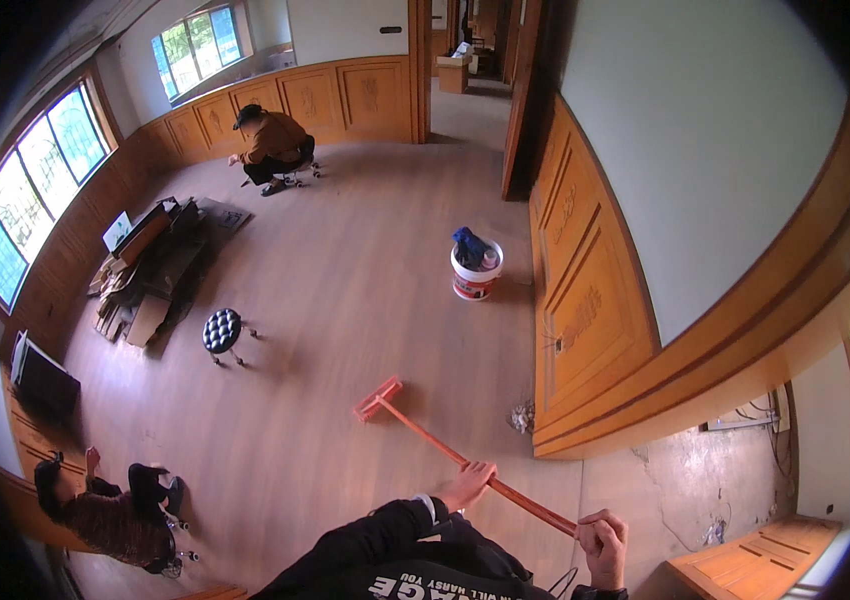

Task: The person sweeps a large room with a red broom, moving debris and dust toward a central area. The person navigates around furniture, a bucket, and other people working in the room.

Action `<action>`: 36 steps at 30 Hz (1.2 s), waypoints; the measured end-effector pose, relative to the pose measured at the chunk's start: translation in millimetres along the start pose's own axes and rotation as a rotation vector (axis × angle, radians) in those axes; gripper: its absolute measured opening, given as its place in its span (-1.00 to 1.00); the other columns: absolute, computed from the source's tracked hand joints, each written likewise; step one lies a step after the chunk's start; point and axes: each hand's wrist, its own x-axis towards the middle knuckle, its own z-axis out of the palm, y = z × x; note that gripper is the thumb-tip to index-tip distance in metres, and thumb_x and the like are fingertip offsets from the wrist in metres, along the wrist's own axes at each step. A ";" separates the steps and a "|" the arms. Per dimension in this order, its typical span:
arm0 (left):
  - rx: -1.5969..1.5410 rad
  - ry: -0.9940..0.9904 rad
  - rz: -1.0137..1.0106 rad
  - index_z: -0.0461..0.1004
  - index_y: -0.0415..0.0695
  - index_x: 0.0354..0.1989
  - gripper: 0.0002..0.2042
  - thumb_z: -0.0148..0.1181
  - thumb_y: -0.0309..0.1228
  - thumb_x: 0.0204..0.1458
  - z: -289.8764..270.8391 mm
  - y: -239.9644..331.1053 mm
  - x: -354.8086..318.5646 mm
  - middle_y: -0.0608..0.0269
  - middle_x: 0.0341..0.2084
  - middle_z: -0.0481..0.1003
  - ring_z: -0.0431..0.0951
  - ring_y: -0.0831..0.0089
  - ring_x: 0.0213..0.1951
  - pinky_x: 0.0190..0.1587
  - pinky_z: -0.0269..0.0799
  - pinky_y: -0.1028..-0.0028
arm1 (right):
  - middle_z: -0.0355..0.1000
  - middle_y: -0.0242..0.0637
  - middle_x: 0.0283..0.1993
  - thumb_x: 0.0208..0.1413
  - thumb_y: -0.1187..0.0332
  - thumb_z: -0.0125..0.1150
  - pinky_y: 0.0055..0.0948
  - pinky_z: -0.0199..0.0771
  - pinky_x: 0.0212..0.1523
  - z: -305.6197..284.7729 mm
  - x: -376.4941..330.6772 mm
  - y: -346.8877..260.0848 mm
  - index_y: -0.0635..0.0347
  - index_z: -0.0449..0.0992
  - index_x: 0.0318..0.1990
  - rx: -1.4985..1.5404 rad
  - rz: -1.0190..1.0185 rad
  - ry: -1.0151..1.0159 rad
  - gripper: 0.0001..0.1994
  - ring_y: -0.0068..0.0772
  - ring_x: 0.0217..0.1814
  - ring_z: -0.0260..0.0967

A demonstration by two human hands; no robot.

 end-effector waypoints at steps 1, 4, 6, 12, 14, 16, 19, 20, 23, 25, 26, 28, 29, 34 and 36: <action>-0.055 0.038 0.029 0.23 -0.07 -0.19 -0.67 0.11 -0.53 -0.17 -1.9 -1.0 7.2 0.13 -0.25 0.35 0.32 0.12 -0.03 0.05 0.14 0.10 | 0.10 -0.45 -0.76 0.09 0.45 -0.11 -0.59 0.11 -0.56 4.9 13.2 -0.6 0.46 0.42 -0.44 -0.087 0.071 0.012 -0.77 -0.66 -0.75 -0.04; 0.051 0.087 -0.065 0.25 -0.05 -0.19 -0.69 0.15 -0.48 -0.15 -24.7 -34.7 24.0 0.19 -0.29 0.36 0.34 0.15 -0.06 0.04 0.14 0.13 | 0.06 -0.47 -0.79 0.13 0.42 -0.12 -0.55 0.16 -0.52 24.1 49.2 13.6 0.43 0.39 -0.46 -0.192 0.224 0.005 -0.75 -0.65 -0.76 -0.07; 0.060 0.071 -0.166 0.30 -0.07 -0.24 -0.79 0.08 -0.46 -0.09 -44.3 -56.9 31.4 0.13 -0.24 0.34 0.31 0.07 -0.04 0.00 0.18 0.15 | 0.10 -0.45 -0.76 0.14 0.47 -0.11 -0.65 0.05 -0.58 41.7 76.6 28.9 0.49 0.43 -0.38 -0.084 0.187 -0.068 -0.78 -0.66 -0.74 -0.03; 0.121 0.205 -0.377 0.23 -0.13 -0.04 -0.61 0.13 -0.27 -0.02 -99.1 -94.3 37.4 0.05 -0.01 0.27 0.12 0.01 0.21 0.11 0.15 0.06 | 0.14 -0.43 -0.71 0.14 0.48 -0.09 -0.63 0.04 -0.55 96.8 142.7 65.9 0.47 0.45 -0.33 -0.084 0.309 -0.231 -0.79 -0.64 -0.67 0.01; 0.161 0.155 -0.399 0.22 -0.09 -0.01 -0.56 0.15 -0.19 -0.03 -117.7 -103.7 40.5 0.11 0.00 0.27 0.08 0.07 0.26 0.15 0.13 0.07 | 0.14 -0.42 -0.70 0.13 0.50 -0.09 -0.61 0.03 -0.56 110.1 156.7 69.0 0.45 0.46 -0.34 -0.071 0.322 -0.280 -0.81 -0.64 -0.67 0.01; 0.134 0.050 -0.338 0.21 -0.07 0.01 -0.54 0.16 -0.18 -0.03 -133.1 -113.9 47.0 0.12 0.02 0.26 0.08 0.08 0.26 0.17 0.11 0.06 | 0.14 -0.43 -0.71 0.13 0.51 -0.10 -0.62 0.03 -0.56 118.5 164.4 64.7 0.44 0.46 -0.35 -0.097 0.296 -0.240 -0.80 -0.64 -0.67 0.01; 0.074 -0.092 -0.258 0.18 -0.02 0.06 -0.50 0.18 -0.19 -0.05 -154.0 -136.9 56.5 0.14 0.05 0.24 0.08 0.11 0.26 0.19 0.05 0.03 | 0.13 -0.45 -0.71 0.13 0.51 -0.11 -0.63 0.03 -0.56 137.1 171.0 60.4 0.44 0.46 -0.36 -0.147 0.252 -0.211 -0.80 -0.66 -0.68 0.00; 0.083 -0.067 -0.221 0.17 -0.02 0.06 -0.49 0.19 -0.19 -0.05 -159.7 -145.3 57.4 0.13 0.06 0.24 0.08 0.11 0.26 0.20 0.04 0.03 | 0.13 -0.47 -0.70 0.13 0.51 -0.10 -0.65 0.04 -0.55 145.2 174.3 61.3 0.45 0.46 -0.36 -0.148 0.241 -0.201 -0.80 -0.68 -0.67 0.00; 0.085 -0.033 -0.275 0.14 -0.02 0.13 -0.41 0.23 -0.19 -0.07 -184.3 -182.4 56.6 0.09 0.16 0.13 -0.01 0.06 0.30 0.21 -0.02 -0.01 | 0.14 -0.48 -0.70 0.15 0.50 -0.10 -0.66 0.07 -0.55 182.3 193.0 81.6 0.44 0.47 -0.34 -0.172 0.247 -0.201 -0.80 -0.68 -0.68 0.01; 0.132 0.037 -0.362 0.12 -0.01 0.16 -0.38 0.24 -0.19 -0.07 -202.8 -209.4 50.3 0.09 0.23 0.04 -0.07 0.01 0.32 0.20 0.00 -0.04 | 0.12 -0.47 -0.72 0.15 0.48 -0.10 -0.62 0.05 -0.58 211.1 214.4 106.6 0.43 0.48 -0.32 -0.234 0.210 -0.243 -0.79 -0.66 -0.70 0.00; 0.170 0.009 -0.411 0.07 -0.03 0.20 -0.30 0.29 -0.18 -0.11 -213.8 -222.9 48.8 -0.02 0.27 -0.05 -0.13 -0.06 0.32 0.20 -0.01 -0.06 | 0.13 -0.47 -0.72 0.15 0.48 -0.09 -0.62 0.05 -0.58 226.9 226.4 120.0 0.43 0.48 -0.31 -0.233 0.213 -0.267 -0.79 -0.67 -0.69 0.01; 0.206 -0.003 -0.440 0.04 -0.03 0.22 -0.25 0.30 -0.16 -0.14 -235.3 -246.9 42.6 -0.08 0.27 -0.08 -0.13 -0.08 0.32 0.20 -0.01 -0.06 | 0.13 -0.48 -0.71 0.16 0.46 -0.07 -0.63 0.04 -0.58 260.1 244.1 146.1 0.42 0.48 -0.30 -0.229 0.199 -0.319 -0.79 -0.68 -0.68 0.02; 0.232 -0.011 -0.454 0.02 -0.03 0.23 -0.23 0.31 -0.15 -0.15 -245.5 -257.8 37.6 -0.11 0.28 -0.10 -0.14 -0.09 0.32 0.21 -0.01 -0.06 | 0.13 -0.49 -0.70 0.17 0.46 -0.06 -0.64 0.03 -0.59 274.1 248.0 156.0 0.42 0.49 -0.30 -0.206 0.229 -0.327 -0.79 -0.70 -0.68 0.01; 0.264 -0.099 -0.395 0.01 0.05 0.25 -0.19 0.34 -0.18 -0.20 -286.0 -282.4 36.7 -0.10 0.27 -0.09 -0.14 -0.10 0.32 0.22 -0.03 -0.07 | 0.13 -0.51 -0.69 0.16 0.47 -0.05 -0.66 0.04 -0.58 308.5 265.0 156.0 0.43 0.49 -0.30 -0.202 0.264 -0.316 -0.80 -0.72 -0.66 0.01; 0.218 -0.083 -0.306 0.04 0.10 0.24 -0.23 0.35 -0.26 -0.19 -289.5 -270.1 49.2 -0.05 0.26 -0.05 -0.13 -0.10 0.32 0.22 -0.05 -0.10 | 0.12 -0.50 -0.70 0.15 0.46 -0.05 -0.63 0.06 -0.58 304.8 267.5 130.5 0.44 0.49 -0.34 -0.220 0.212 -0.293 -0.79 -0.70 -0.67 -0.01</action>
